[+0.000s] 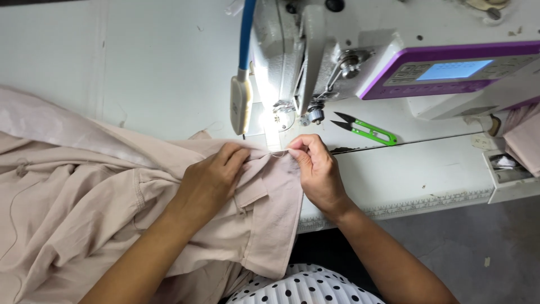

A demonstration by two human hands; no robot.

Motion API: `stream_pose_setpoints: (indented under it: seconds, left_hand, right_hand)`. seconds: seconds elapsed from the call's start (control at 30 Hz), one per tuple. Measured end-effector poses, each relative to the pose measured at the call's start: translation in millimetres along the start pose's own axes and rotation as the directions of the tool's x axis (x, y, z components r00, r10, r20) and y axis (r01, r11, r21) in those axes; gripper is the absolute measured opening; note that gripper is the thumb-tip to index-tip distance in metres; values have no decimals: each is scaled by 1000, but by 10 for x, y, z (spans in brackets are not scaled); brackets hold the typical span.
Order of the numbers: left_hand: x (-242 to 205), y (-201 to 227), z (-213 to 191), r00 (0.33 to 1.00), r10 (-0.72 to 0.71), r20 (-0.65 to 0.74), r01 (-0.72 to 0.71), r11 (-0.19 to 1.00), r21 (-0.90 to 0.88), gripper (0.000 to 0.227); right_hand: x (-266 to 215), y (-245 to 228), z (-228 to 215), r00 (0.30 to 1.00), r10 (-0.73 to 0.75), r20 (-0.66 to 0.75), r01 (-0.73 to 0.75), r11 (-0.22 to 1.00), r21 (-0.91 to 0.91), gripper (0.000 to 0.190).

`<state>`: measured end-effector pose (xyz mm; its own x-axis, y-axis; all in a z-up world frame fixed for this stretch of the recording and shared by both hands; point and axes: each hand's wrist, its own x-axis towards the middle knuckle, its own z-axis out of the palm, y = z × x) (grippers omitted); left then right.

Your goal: Trimming excess threads from a garment using a thread snipper at a sewing workstation.

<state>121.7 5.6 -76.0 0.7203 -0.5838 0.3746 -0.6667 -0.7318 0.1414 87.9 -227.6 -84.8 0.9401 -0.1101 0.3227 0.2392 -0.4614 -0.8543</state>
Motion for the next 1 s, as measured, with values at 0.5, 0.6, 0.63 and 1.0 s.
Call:
stream_pose_setpoints:
  seconds: [0.5, 0.6, 0.63, 1.0]
  left_hand:
    - [-268, -179, 450, 976, 101, -192, -104, 995, -1, 12]
    - [-180, -194, 249, 995, -4, -98, -12, 988, -157, 16]
    - [-127, -171, 96, 998, -64, -3, 62, 974, -219, 26]
    - [-256, -587, -196, 982, 171, 80, -144, 953, -266, 56]
  right_hand:
    - [-43, -14, 10, 995, -84, -55, 80, 994, -75, 5]
    - [-53, 1, 21, 993, -105, -54, 101, 992, -79, 5]
    - [-65, 10, 23, 992, -112, -51, 109, 991, -73, 5]
    - [-27, 146, 64, 947, -311, -76, 274, 911, -309, 8]
